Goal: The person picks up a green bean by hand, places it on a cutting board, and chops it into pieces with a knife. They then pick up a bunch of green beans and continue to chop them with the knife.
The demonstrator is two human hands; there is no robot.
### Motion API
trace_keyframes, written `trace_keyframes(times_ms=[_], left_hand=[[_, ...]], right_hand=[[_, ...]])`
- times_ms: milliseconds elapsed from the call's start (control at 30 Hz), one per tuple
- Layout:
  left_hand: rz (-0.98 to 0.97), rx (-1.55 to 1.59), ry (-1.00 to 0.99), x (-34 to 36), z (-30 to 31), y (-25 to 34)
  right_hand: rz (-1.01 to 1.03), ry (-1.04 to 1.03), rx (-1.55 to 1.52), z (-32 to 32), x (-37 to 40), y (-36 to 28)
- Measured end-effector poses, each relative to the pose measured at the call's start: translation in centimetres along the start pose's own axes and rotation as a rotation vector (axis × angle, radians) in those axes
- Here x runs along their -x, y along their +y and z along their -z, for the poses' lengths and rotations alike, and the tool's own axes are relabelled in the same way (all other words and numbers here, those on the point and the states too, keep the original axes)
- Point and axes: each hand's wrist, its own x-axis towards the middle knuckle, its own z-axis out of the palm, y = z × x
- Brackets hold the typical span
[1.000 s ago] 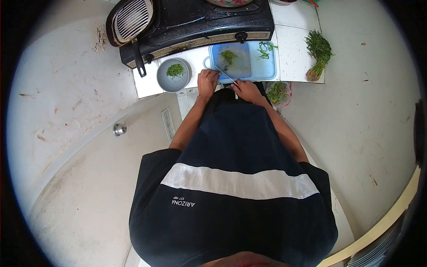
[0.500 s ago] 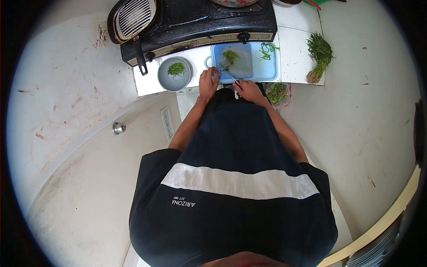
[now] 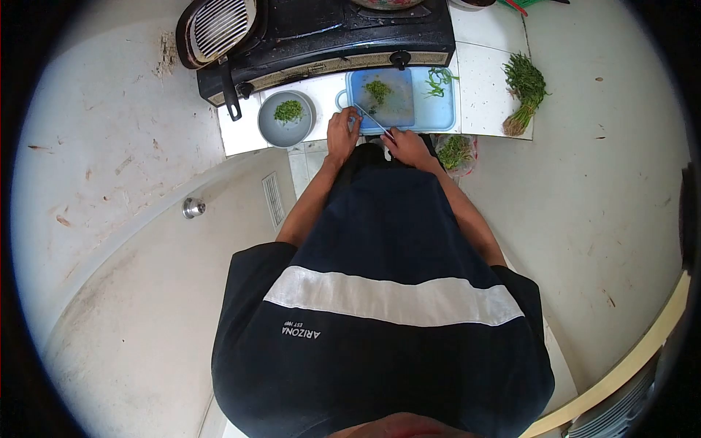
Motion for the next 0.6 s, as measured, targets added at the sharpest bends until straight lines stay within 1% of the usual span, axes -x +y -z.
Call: trace_keyframes(times_ms=[133, 233, 300, 367, 433, 600], left_hand=[[0.012, -0.009, -0.013, -0.23, 0.13, 0.18], [-0.006, -0.009, -0.035, -0.37, 0.23, 0.18], [-0.054, -0.026, -0.054, -0.41, 0.3, 0.22], [-0.051, -0.011, -0.054, -0.39, 0.33, 0.31], [-0.047, 0.004, -0.053, -0.42, 0.19, 0.28], [-0.041, -0.032, 0.022, -0.1, -0.3, 0.04]], right_hand=[[-0.023, 0.028, -0.027, 0.08, -0.02, 0.36], [-0.038, 0.031, -0.041, 0.27, 0.15, 0.38], [-0.047, 0.028, -0.053, 0.23, 0.14, 0.54], [-0.006, 0.028, -0.063, -0.09, 0.09, 0.91], [-0.007, 0.022, -0.062, 0.23, 0.12, 0.57], [-0.009, 0.02, -0.078, 0.0, 0.19, 0.37]])
